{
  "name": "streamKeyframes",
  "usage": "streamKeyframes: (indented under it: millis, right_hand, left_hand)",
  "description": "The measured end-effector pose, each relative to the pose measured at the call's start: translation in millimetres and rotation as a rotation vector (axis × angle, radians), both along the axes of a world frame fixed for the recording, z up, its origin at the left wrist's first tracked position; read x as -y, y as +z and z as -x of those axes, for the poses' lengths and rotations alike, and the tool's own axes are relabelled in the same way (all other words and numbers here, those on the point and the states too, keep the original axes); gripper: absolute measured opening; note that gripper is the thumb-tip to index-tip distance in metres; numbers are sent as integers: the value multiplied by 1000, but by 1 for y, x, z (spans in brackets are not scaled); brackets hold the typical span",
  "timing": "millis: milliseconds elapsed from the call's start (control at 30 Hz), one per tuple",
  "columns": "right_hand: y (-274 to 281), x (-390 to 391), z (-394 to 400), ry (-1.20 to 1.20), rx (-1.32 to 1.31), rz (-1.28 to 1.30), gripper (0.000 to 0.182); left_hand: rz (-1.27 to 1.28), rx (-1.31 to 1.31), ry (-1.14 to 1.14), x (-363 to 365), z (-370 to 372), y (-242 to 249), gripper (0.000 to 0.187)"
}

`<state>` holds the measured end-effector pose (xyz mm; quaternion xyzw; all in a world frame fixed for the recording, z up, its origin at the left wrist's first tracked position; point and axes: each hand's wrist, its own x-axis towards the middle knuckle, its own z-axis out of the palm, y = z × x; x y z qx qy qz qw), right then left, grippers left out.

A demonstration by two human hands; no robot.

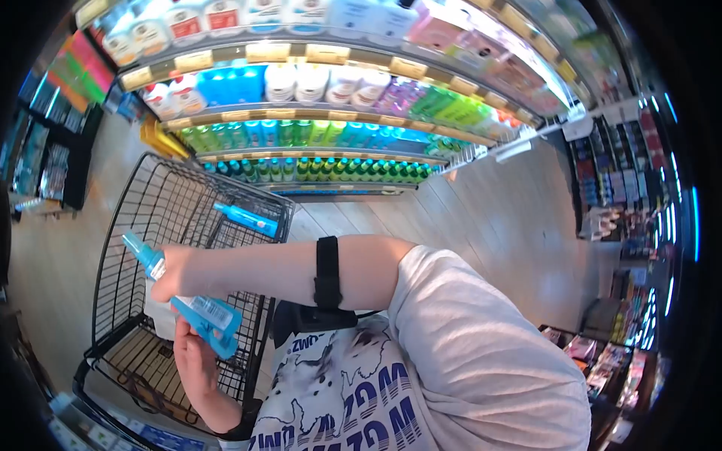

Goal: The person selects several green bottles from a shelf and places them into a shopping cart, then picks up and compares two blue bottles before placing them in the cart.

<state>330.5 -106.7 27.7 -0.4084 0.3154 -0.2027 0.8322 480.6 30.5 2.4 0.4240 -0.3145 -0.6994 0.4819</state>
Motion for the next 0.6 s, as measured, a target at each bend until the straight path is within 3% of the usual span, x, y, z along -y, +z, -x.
streamKeyframes:
  millis: [133,300,367,467,533,600]
  right_hand:
    - [9,-24,34,-70,296,-186,23]
    - [8,-53,91,-179,425,-233,25]
    - [10,-67,122,-221,444,-231,28]
    - [14,-89,174,-269,443,-132,41]
    - [23,-108,213,-358,112,-14,46]
    - [-1,-129,238,-416,45,117,53]
  left_hand:
    - [-113,-137,-257,4,38,13,71]
    - [-254,-406,-396,-4,90,12,66]
    - [-289,-347,-435,-10,114,18,65]
    - [-316,-269,-478,-19,162,28,59]
    - [-329,-297,-476,-27,192,32,55]
    - [-344,-200,-458,-35,222,36,50]
